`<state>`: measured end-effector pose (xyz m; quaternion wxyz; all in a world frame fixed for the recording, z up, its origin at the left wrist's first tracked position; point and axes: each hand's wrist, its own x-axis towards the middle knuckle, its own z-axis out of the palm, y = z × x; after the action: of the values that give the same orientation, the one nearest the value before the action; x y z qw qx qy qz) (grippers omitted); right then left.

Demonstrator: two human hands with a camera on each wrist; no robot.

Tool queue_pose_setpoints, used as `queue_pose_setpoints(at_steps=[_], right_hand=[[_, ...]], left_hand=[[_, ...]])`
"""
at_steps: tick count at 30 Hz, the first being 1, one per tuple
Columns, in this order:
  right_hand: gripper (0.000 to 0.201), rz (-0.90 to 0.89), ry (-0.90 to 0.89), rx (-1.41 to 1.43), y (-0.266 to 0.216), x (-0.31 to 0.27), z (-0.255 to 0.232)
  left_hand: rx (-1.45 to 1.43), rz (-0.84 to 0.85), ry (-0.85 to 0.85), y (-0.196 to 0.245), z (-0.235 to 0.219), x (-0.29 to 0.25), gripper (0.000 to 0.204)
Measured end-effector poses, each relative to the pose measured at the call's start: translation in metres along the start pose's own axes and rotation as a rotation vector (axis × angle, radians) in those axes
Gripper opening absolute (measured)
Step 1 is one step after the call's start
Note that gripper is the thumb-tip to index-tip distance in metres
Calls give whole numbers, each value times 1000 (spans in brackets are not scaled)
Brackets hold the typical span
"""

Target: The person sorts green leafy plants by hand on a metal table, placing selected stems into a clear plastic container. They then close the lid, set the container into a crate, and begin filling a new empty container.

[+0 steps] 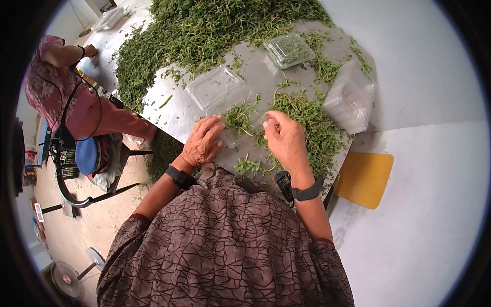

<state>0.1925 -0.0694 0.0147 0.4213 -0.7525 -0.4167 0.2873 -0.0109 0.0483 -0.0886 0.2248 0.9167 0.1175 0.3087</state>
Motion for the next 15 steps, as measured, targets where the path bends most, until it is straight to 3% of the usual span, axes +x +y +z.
queue_pose_setpoints(at_steps=[6,8,15], right_hand=[[26,-69,-97,-115,3,-19,9],[24,-318,-85,-320,10,-20,13],[15,-494,3,-387,32,-16,22]], left_hand=[[45,14,-2,3,-4,2,48],[80,13,-37,2,-4,3,47],[111,31,-65,6,-8,7,43]])
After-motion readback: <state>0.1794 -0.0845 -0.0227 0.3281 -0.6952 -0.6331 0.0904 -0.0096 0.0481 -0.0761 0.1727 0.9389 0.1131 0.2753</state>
